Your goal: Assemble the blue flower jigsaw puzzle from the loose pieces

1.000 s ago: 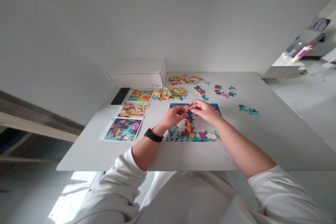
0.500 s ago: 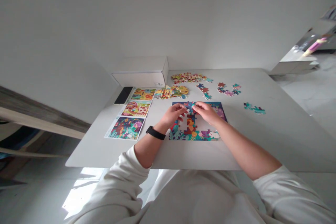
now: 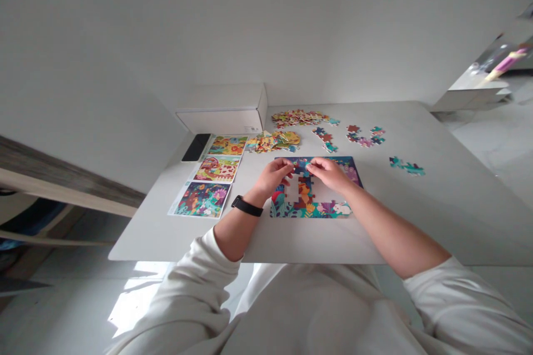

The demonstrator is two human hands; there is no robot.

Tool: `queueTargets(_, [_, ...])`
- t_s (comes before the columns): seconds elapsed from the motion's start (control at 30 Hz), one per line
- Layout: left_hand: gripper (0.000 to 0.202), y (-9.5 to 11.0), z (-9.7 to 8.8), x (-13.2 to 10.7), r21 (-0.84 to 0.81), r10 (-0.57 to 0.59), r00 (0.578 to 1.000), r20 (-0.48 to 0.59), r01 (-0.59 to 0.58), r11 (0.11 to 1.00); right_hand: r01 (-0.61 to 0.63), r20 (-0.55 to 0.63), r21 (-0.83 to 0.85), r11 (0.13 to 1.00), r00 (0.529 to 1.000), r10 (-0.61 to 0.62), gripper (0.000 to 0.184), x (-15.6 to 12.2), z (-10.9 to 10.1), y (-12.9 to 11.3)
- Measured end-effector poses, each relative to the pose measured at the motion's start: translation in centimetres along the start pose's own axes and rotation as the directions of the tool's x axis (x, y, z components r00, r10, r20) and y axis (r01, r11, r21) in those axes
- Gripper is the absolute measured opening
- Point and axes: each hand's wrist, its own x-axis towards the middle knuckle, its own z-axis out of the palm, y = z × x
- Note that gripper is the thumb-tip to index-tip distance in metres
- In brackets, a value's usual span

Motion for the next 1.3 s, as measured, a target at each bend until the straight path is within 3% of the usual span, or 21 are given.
queueTargets(0.13, [0.047,0.0,-0.1,0.1,-0.014,-0.001,0.999,-0.039,0.001,1.0,-0.002,-0.011,-0.024,1.0,1.0,0.001,0.045,0.0,-0.2,0.0])
queueTargets(0.3, [0.039,0.4,-1.1,0.6,-0.076,0.066,0.955,-0.29,-0.092,0.993,-0.019,0.0,0.007,1.0,1.0,0.019,0.047,0.2,-0.3,0.7])
queueTargets(0.4, [0.033,0.6,-1.5,0.7,-0.099,0.079,0.934,-0.349,-0.12,0.988,-0.022,0.005,0.025,0.999,1.0,0.022,0.047,0.2,-0.3,1.1])
queueTargets(0.6, [0.04,0.5,-1.0,0.5,-0.048,0.082,0.964,-0.253,-0.097,0.994,-0.02,-0.006,0.019,1.0,1.0,0.02,0.048,0.2,-0.3,1.0])
queueTargets(0.77, [0.048,0.0,-0.2,0.0,0.029,0.063,0.998,-0.001,-0.063,0.998,-0.025,-0.037,0.035,0.999,0.999,0.026,0.05,0.0,0.0,0.4])
queueTargets(0.83, [0.05,-0.1,0.1,-0.1,0.05,0.063,0.997,0.046,-0.065,0.997,-0.023,-0.036,0.027,0.999,0.999,0.024,0.05,-0.1,0.0,0.2])
queueTargets(1.0, [0.053,-0.1,0.2,0.0,-0.015,0.09,0.995,-0.041,-0.091,0.996,0.0,0.011,-0.036,0.999,1.0,0.0,0.044,0.2,-1.1,0.3])
queueTargets(1.13, [0.056,0.0,0.0,0.2,-0.031,0.104,0.99,-0.096,-0.107,0.994,0.072,-0.194,-0.079,0.994,0.977,-0.087,0.038,0.7,-3.6,0.4])
queueTargets(1.2, [0.056,-0.1,0.3,0.2,-0.015,0.101,0.992,-0.08,-0.103,0.995,0.148,-0.236,-0.153,0.977,0.955,-0.182,0.03,0.5,-4.6,-0.1])
queueTargets(1.3, [0.057,-0.5,0.9,0.0,0.01,0.08,0.996,-0.031,-0.08,0.997,0.321,-0.081,-0.329,0.888,0.927,-0.365,0.023,-0.5,-5.0,-1.6])
